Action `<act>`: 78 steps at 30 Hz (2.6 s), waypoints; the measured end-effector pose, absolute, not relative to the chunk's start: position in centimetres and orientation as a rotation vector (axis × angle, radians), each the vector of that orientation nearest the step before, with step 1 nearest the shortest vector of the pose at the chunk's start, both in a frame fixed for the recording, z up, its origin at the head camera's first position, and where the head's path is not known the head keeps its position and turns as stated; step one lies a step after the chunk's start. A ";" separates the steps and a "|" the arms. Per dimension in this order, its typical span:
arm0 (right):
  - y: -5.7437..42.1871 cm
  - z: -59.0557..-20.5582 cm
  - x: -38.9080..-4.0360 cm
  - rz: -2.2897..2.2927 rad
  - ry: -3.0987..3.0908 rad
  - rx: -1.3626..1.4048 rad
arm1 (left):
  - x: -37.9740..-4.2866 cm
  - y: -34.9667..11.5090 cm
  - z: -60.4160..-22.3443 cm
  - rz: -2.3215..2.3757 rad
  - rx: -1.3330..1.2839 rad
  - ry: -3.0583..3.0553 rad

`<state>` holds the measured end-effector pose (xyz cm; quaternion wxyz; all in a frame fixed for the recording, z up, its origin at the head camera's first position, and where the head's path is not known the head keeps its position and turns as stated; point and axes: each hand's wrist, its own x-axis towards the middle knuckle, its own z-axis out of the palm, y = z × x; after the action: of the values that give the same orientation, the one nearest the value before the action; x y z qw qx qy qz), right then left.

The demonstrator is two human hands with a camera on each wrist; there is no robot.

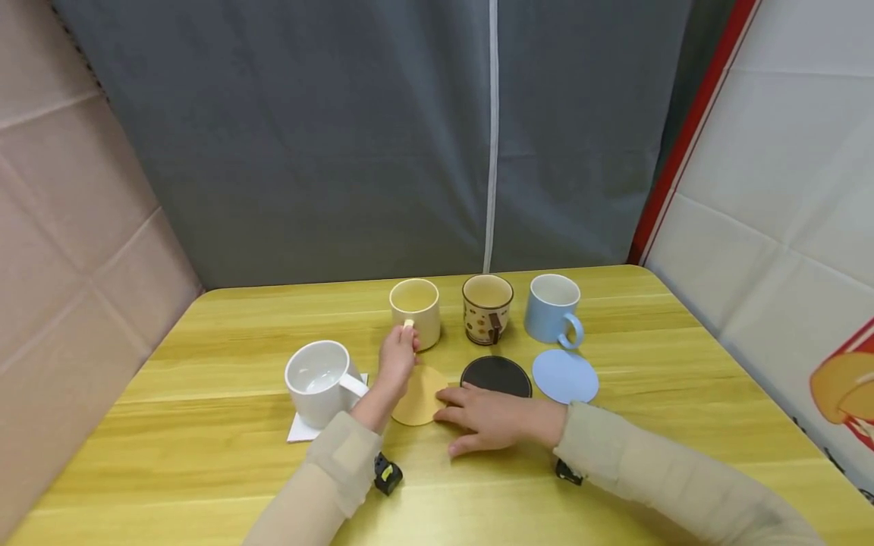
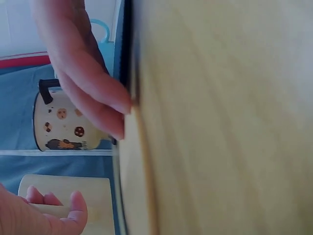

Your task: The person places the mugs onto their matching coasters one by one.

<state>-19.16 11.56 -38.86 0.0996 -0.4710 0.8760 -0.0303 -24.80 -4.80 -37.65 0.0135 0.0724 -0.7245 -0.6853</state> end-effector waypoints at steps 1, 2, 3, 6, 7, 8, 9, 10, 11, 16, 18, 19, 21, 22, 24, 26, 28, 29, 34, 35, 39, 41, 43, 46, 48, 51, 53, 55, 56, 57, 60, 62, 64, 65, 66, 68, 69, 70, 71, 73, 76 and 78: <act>11.6 -38.9 -19.2 -0.091 2.589 -1.387 | -24.7 -4.8 -37.5 -2.134 0.220 -2.253; 11.6 -38.8 -19.2 -0.092 2.589 -1.380 | -24.7 -4.8 -37.3 -2.138 0.213 -2.244; 11.6 -38.8 -19.2 -0.094 2.588 -1.372 | -24.6 -4.8 -37.1 -2.142 0.205 -2.237; 11.6 -38.8 -19.2 -0.101 2.585 -1.353 | -24.3 -4.9 -36.7 -2.150 0.180 -2.222; 11.6 -38.8 -19.2 -0.103 2.585 -1.349 | -24.1 -5.0 -36.6 -2.147 0.172 -2.220; 11.6 -38.8 -19.2 -0.103 2.584 -1.347 | -24.0 -5.1 -36.6 -2.148 0.166 -2.220; 11.6 -38.8 -19.2 -0.105 2.584 -1.346 | -23.9 -5.2 -36.5 -2.146 0.162 -2.223; 11.6 -38.8 -19.2 -0.105 2.584 -1.346 | -23.7 -5.3 -36.5 -2.144 0.157 -2.229; 11.6 -38.8 -19.2 -0.105 2.584 -1.347 | -23.6 -5.4 -36.5 -2.140 0.155 -2.237; 11.6 -38.8 -19.2 -0.106 2.583 -1.344 | -22.9 -5.8 -36.5 -2.113 0.155 -2.292; 11.6 -38.9 -19.2 -0.107 2.581 -1.347 | -22.7 -5.8 -36.6 -2.101 0.153 -2.312; 11.6 -38.9 -19.2 -0.106 2.581 -1.350 | -22.6 -5.9 -36.6 -2.097 0.153 -2.318; 11.6 -38.9 -19.3 -0.104 2.583 -1.364 | -22.4 -5.9 -36.7 -2.088 0.146 -2.325; 11.6 -38.9 -19.3 -0.104 2.585 -1.373 | -22.2 -5.9 -36.8 -2.079 0.139 -2.332; 11.6 -38.9 -19.3 -0.105 2.588 -1.388 | -22.0 -5.9 -36.9 -2.063 0.135 -2.344; 11.6 -38.9 -19.4 -0.105 2.592 -1.400 | -21.8 -5.9 -37.1 -2.048 0.131 -2.354; 11.6 -39.0 -19.4 -0.108 2.593 -1.402 | -21.6 -6.0 -37.2 -2.036 0.132 -2.368; 11.6 -38.9 -19.4 -0.108 2.592 -1.400 | -21.5 -6.0 -37.3 -2.036 0.135 -2.372; 11.7 -38.9 -19.3 -0.106 2.588 -1.395 | -21.2 -6.0 -37.4 -2.034 0.129 -2.386; 11.7 -38.9 -19.3 -0.107 2.588 -1.394 | -21.1 -6.1 -37.5 -2.032 0.129 -2.390; 11.7 -38.8 -19.3 -0.107 2.585 -1.379 | -20.9 -6.2 -37.5 -2.036 0.130 -2.397; 11.7 -38.8 -19.2 -0.106 2.586 -1.373 | -20.8 -6.3 -37.5 -2.037 0.115 -2.403; 11.7 -38.8 -19.3 -0.103 2.586 -1.374 | -20.6 -6.4 -37.5 -2.042 0.105 -2.405; 11.7 -38.9 -19.3 -0.102 2.588 -1.376 | -20.4 -6.4 -37.6 -2.043 0.091 -2.407; 11.7 -38.9 -19.3 -0.104 2.588 -1.379 | -20.4 -6.5 -37.7 -2.036 0.092 -2.410; 11.7 -38.9 -19.3 -0.107 2.587 -1.386 | -20.2 -6.5 -37.9 -2.028 0.090 -2.418; 11.7 -38.9 -19.4 -0.108 2.588 -1.389 | -20.1 -6.6 -38.0 -2.027 0.092 -2.422; 11.7 -39.0 -19.4 -0.108 2.589 -1.389 | -20.0 -6.6 -38.0 -2.032 0.097 -2.422; 11.7 -39.0 -19.4 -0.105 2.590 -1.388 | -19.9 -6.6 -38.0 -2.036 0.099 -2.420; 11.7 -39.0 -19.4 -0.103 2.591 -1.386 | -19.9 -6.7 -38.0 -2.037 0.099 -2.420; 11.7 -38.9 -19.3 -0.100 2.591 -1.376 | -19.7 -6.7 -37.9 -2.041 0.092 -2.422; 11.7 -38.9 -19.3 -0.100 2.591 -1.371 | -19.6 -6.7 -37.9 -2.043 0.084 -2.424; 11.7 -38.8 -19.3 -0.102 2.590 -1.373 | -19.5 -6.8 -37.9 -2.040 0.078 -2.430; 11.7 -38.8 -19.2 -0.103 2.590 -1.375 | -19.5 -6.8 -37.9 -2.037 0.077 -2.434; 11.6 -38.7 -19.2 -0.104 2.589 -1.379 | -19.4 -6.8 -37.9 -2.036 0.075 -2.437; 11.6 -38.7 -19.2 -0.105 2.586 -1.385 | -19.3 -6.9 -37.8 -2.036 0.074 -2.440; 11.6 -38.7 -19.2 -0.103 2.586 -1.389 | -19.2 -6.9 -37.8 -2.035 0.072 -2.442; 11.6 -38.7 -19.2 -0.102 2.585 -1.391 | -19.1 -6.9 -37.8 -2.034 0.067 -2.444; 11.7 -38.8 -19.3 -0.102 2.585 -1.389 | -19.0 -6.9 -37.8 -2.036 0.064 -2.444; 11.7 -38.9 -19.3 -0.097 2.587 -1.387 | -18.9 -6.9 -37.7 -2.037 0.051 -2.447; 11.8 -39.0 -19.3 -0.092 2.592 -1.384 | -18.8 -6.9 -37.7 -2.028 0.038 -2.461; 11.8 -39.1 -19.3 -0.090 2.593 -1.386 | -18.7 -6.9 -37.7 -2.022 0.040 -2.471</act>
<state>-19.30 11.78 -39.09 0.1000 -0.4687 0.8771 -0.0304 -18.66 -6.94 -37.72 -0.0257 0.0126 -0.7736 -0.6331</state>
